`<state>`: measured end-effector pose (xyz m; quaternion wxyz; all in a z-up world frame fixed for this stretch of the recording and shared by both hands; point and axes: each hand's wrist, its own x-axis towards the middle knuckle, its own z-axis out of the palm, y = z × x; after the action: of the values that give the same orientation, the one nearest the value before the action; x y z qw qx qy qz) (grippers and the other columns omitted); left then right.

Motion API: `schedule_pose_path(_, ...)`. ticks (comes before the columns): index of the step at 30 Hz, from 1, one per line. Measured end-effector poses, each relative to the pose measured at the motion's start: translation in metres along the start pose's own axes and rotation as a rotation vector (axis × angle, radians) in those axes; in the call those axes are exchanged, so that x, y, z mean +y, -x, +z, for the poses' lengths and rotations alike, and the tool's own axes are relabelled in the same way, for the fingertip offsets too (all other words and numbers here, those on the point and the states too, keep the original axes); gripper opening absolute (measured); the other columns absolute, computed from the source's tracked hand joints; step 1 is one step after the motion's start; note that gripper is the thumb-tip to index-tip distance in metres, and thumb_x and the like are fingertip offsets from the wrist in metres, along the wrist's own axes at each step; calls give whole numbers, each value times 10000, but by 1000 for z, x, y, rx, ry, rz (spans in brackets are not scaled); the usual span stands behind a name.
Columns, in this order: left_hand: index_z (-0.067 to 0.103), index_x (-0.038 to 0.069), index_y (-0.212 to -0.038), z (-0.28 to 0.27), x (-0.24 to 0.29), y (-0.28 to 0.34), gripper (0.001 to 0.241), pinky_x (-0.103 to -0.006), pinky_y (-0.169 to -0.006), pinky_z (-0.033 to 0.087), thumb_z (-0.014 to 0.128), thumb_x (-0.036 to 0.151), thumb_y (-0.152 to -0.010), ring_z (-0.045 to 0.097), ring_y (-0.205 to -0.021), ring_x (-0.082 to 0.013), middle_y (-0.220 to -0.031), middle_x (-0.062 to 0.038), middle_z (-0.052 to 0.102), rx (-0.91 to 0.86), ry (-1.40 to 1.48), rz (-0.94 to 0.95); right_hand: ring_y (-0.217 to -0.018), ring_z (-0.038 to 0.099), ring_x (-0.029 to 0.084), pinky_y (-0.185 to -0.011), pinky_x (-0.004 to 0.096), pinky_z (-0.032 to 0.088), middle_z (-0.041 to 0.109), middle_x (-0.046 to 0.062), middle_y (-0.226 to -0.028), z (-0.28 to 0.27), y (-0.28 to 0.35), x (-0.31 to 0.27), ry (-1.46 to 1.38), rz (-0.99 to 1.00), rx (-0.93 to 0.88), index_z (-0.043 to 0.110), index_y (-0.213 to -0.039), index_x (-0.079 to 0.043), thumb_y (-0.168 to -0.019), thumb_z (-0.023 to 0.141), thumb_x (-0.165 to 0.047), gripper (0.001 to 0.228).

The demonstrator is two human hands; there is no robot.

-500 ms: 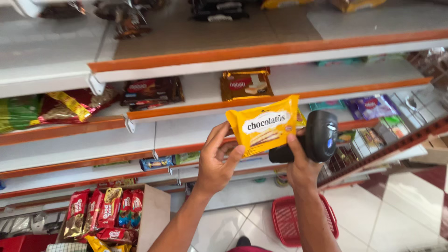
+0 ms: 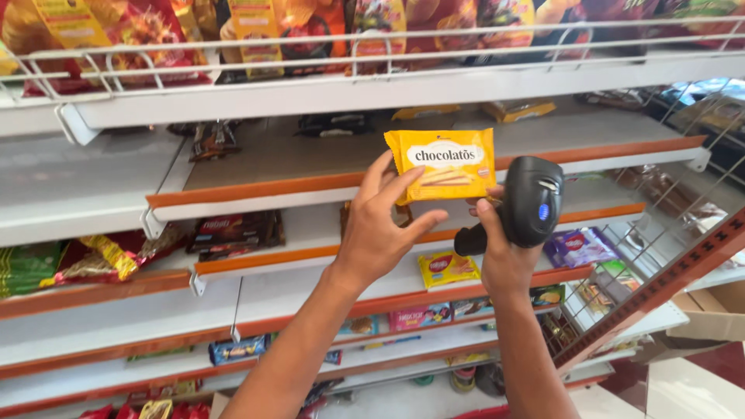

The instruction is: The person restocks shelves by taking snack packages from a cardboard box, scanning barcodes with a handheld scanner, and placing the packages onto shelves by hand.

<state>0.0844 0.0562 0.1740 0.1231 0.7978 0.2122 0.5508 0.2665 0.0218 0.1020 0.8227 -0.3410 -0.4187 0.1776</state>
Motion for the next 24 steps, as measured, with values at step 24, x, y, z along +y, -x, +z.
schedule_pose_path(24, 704, 71, -1009, 39, -80, -37, 166, -479, -1046, 534, 647, 225, -1029, 689, -904, -333, -893, -135, 707, -16, -506, 197, -1080, 662, 386, -921, 435, 531, 662, 201, -1199, 5, -69, -8, 760, -374, -265, 716, -1119, -19, -781, 795, -83, 353)
